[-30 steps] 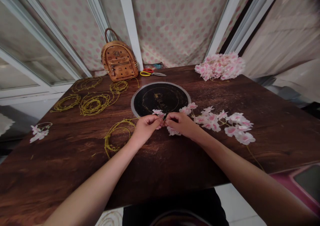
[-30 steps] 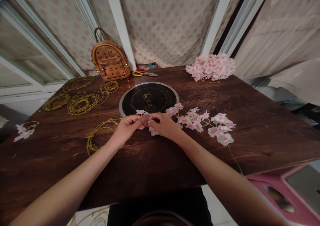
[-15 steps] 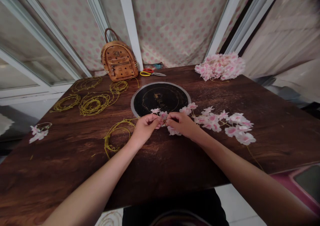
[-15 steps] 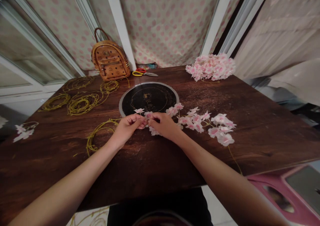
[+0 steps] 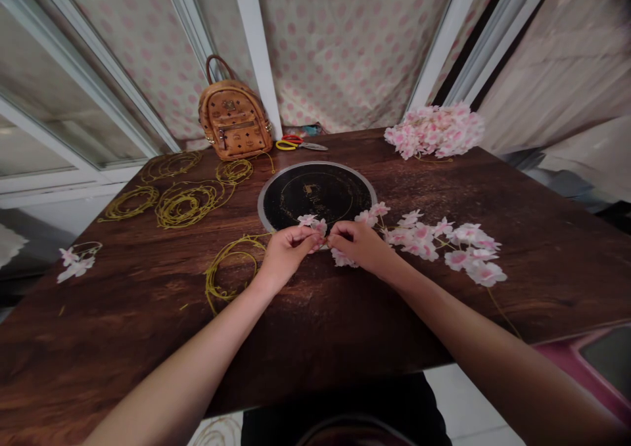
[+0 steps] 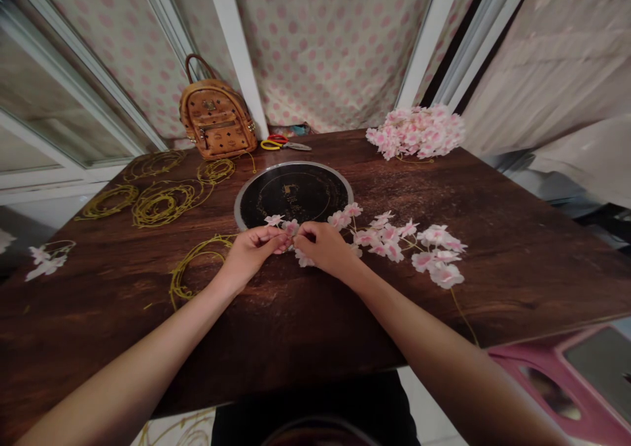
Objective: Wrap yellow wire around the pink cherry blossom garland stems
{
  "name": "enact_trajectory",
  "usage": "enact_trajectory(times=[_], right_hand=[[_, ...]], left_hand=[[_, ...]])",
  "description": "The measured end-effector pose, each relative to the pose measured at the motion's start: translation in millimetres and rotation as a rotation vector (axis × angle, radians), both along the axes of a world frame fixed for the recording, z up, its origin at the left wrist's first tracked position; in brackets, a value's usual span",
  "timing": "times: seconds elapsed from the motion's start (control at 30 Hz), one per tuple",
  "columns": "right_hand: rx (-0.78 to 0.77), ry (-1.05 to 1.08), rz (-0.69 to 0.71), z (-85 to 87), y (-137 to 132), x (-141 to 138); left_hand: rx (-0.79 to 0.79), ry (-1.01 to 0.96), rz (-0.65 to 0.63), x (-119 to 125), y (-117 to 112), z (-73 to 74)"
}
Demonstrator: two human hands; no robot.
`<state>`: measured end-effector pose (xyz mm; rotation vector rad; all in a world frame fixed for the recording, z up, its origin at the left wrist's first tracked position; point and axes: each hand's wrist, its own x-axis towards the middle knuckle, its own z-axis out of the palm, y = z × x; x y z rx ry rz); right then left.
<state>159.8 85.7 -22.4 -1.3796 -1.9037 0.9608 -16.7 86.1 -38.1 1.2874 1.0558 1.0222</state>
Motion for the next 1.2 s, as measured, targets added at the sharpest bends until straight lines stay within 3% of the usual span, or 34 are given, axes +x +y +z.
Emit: enact_trajectory(times=[1.2], right_hand=[[-0.014, -0.017, -0.05, -1.2, -0.9, -1.5]], left_hand=[[0.146, 0.118, -0.006, -0.4, -1.1, -5.2]])
